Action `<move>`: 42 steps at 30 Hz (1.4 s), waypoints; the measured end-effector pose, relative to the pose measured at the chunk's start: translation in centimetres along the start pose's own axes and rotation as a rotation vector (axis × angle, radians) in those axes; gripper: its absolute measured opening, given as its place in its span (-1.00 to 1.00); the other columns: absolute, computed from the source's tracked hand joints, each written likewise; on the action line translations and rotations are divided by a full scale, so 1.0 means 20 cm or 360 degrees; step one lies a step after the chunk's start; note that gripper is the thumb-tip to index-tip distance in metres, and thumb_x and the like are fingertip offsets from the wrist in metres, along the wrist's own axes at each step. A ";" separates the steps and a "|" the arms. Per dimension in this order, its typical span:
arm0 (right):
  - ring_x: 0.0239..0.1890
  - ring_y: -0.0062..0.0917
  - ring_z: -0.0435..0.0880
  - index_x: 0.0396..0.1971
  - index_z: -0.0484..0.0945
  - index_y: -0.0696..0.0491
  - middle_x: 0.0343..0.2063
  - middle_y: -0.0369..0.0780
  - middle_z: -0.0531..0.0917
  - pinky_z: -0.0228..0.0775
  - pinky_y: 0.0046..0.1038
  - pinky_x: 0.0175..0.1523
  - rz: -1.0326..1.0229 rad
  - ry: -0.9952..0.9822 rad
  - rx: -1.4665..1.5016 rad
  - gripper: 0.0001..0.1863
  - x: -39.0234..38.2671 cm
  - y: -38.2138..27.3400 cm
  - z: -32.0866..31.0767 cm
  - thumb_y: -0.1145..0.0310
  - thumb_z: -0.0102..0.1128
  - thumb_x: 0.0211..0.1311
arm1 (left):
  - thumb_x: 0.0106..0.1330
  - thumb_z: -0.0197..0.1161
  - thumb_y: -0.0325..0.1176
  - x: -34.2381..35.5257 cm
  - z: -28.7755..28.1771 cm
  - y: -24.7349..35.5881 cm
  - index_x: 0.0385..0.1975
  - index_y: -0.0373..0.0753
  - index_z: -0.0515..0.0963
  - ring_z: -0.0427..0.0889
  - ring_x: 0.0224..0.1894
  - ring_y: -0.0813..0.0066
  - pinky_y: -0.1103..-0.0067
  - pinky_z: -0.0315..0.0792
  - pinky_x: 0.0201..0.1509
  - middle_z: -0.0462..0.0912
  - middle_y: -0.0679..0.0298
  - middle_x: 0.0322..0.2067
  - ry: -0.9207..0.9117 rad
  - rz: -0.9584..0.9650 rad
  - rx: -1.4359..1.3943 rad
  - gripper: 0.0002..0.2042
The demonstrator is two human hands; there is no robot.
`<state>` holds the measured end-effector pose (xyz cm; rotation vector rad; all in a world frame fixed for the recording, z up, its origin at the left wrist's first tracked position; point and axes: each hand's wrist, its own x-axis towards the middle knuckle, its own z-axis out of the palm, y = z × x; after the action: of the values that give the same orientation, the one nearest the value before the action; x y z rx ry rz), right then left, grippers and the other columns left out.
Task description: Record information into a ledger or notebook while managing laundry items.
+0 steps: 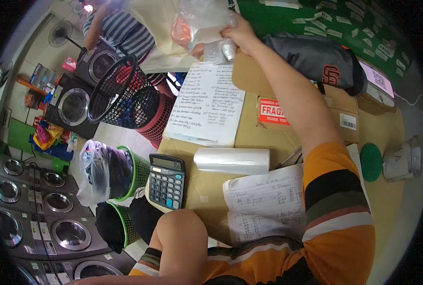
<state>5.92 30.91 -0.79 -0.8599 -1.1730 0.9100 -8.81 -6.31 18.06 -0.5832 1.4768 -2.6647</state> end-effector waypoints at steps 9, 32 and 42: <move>-0.10 -0.42 0.62 0.21 0.36 0.10 -0.08 -0.17 0.59 0.51 -0.44 -0.10 0.0087 -0.0075 0.0063 -0.31 0.02 0.03 0.00 0.71 0.21 -0.03 | 0.45 -0.13 -0.49 0.22 -0.04 0.29 -0.43 -0.20 0.35 0.27 -0.40 0.53 0.62 0.22 -0.26 0.22 0.40 -0.44 -0.0320 -0.1389 0.0485 -0.83; -0.17 -0.46 0.62 0.05 0.46 0.13 -0.21 -0.21 0.62 0.48 -0.43 -0.06 0.0116 0.0023 0.0090 -0.41 0.03 0.04 0.00 0.70 0.30 -0.11 | 0.43 -0.09 -0.47 0.21 -0.05 0.29 -0.43 -0.19 0.38 0.25 -0.43 0.55 0.64 0.16 -0.35 0.22 0.41 -0.47 -0.0348 -0.1402 0.0500 -0.84; -0.24 -0.48 0.63 0.01 0.51 0.15 -0.28 -0.20 0.64 0.49 -0.45 -0.10 -0.0008 0.0022 0.0047 -0.43 0.02 0.04 0.02 0.64 0.35 -0.15 | 0.44 -0.08 -0.46 0.11 -0.11 0.15 -0.47 -0.23 0.35 0.24 -0.48 0.50 0.62 0.17 -0.36 0.23 0.39 -0.52 -0.0590 -0.0967 0.0376 -0.82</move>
<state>5.40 31.59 -1.33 -0.8379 -1.1470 0.9138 -12.00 -6.73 15.20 -1.6086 0.9754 -2.8314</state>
